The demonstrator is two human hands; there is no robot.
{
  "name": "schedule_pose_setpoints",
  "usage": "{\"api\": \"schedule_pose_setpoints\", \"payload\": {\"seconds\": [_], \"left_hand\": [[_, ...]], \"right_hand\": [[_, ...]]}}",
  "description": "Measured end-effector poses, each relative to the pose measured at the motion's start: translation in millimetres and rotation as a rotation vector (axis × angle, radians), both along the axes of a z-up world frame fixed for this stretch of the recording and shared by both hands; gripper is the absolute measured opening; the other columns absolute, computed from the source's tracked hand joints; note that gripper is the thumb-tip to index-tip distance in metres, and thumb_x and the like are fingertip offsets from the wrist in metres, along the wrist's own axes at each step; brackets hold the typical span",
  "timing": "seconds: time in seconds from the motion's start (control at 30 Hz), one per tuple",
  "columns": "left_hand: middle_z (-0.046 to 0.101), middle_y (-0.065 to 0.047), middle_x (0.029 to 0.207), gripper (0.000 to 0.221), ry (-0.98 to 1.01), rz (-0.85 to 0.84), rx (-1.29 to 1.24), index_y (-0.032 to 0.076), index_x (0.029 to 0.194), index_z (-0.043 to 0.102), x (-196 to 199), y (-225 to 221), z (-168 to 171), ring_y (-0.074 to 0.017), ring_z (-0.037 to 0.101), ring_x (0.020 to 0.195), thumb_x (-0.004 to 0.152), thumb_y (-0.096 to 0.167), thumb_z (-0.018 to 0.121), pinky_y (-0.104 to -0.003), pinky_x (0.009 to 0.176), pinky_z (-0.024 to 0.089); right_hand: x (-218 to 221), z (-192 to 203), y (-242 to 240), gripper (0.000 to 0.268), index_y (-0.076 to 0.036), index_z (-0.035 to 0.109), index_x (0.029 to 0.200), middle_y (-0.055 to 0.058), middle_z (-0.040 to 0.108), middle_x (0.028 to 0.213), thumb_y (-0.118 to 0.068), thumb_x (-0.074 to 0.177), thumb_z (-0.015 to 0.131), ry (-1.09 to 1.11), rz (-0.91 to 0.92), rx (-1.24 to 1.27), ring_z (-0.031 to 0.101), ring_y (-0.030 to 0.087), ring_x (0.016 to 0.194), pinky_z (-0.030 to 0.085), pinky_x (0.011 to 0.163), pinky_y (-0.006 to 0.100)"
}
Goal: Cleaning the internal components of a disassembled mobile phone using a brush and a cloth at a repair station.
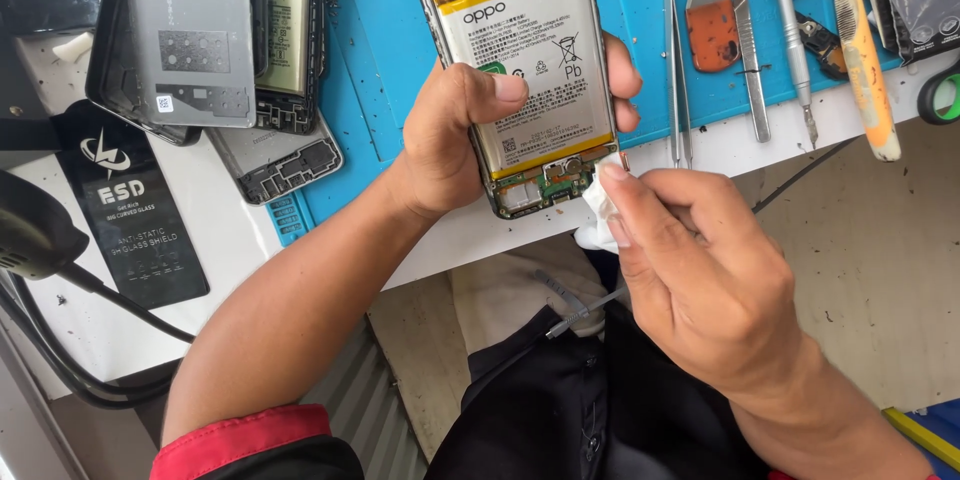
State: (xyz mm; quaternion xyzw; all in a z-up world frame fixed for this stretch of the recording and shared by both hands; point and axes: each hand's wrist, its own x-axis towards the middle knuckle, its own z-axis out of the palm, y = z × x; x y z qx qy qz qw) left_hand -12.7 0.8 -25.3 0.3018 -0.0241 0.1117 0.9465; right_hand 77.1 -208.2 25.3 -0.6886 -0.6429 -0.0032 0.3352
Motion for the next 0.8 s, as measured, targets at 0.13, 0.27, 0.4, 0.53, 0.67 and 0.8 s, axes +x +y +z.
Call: {"api": "schedule_pose_setpoints", "payload": {"seconds": [0.13,0.27,0.4,0.53,0.67,0.8], "left_hand": [[0.070,-0.021,0.121,0.086,0.038,0.015,-0.010,0.007,0.162,0.040,-3.0,-1.1,10.2,-0.0374,0.070,0.109,0.082,0.028,0.065,-0.054,0.101,0.059],[0.069,-0.021,0.121,0.089,0.051,-0.016,-0.032,0.006,0.164,0.037,-3.5,-1.9,14.2,-0.0376,0.069,0.111,0.082,0.028,0.065,-0.057,0.100,0.061],[0.070,-0.020,0.120,0.086,0.043,-0.022,0.018,0.006,0.162,0.038,-2.7,-2.4,13.3,-0.0374,0.070,0.110,0.084,0.030,0.065,-0.055,0.100,0.061],[0.073,-0.020,0.120,0.079,-0.028,0.019,0.074,0.006,0.162,0.041,-2.5,-4.3,3.4,-0.0376,0.072,0.108,0.091,0.030,0.066,-0.055,0.105,0.061],[0.074,-0.019,0.122,0.076,-0.036,0.040,0.094,0.007,0.164,0.039,-6.0,-3.1,4.9,-0.0358,0.074,0.109,0.093,0.025,0.060,-0.055,0.104,0.064],[0.073,-0.018,0.121,0.080,-0.013,0.044,0.084,0.005,0.164,0.039,-2.7,-3.9,4.3,-0.0352,0.072,0.109,0.091,0.027,0.062,-0.055,0.103,0.062]], "right_hand": [[0.9,-2.7,-6.5,0.028,0.013,0.063,0.130,0.025,0.064,0.105,0.014,0.102,0.067,0.016,0.037,0.044,0.064,0.028,0.084,0.058,0.074,0.033],[-0.3,-4.5,-10.5,0.022,0.014,0.066,0.123,0.026,0.065,0.103,0.009,0.101,0.064,0.056,0.018,0.059,0.064,0.026,0.078,0.058,0.069,0.031],[0.3,-5.6,-10.8,0.023,0.013,0.064,0.124,0.026,0.063,0.104,0.008,0.102,0.062,0.087,0.024,0.072,0.064,0.023,0.075,0.057,0.068,0.030],[-3.0,-3.2,-4.1,0.025,0.014,0.066,0.125,0.026,0.064,0.105,0.006,0.102,0.060,0.118,0.036,0.062,0.064,0.028,0.083,0.056,0.077,0.036],[-1.6,-11.5,-2.9,0.024,0.016,0.068,0.124,0.030,0.066,0.106,0.008,0.103,0.060,0.077,0.038,0.066,0.067,0.029,0.083,0.058,0.079,0.037],[2.3,-8.0,-1.1,0.027,0.015,0.065,0.129,0.028,0.065,0.106,0.009,0.103,0.060,0.067,0.057,0.040,0.065,0.033,0.087,0.057,0.082,0.040]]}}
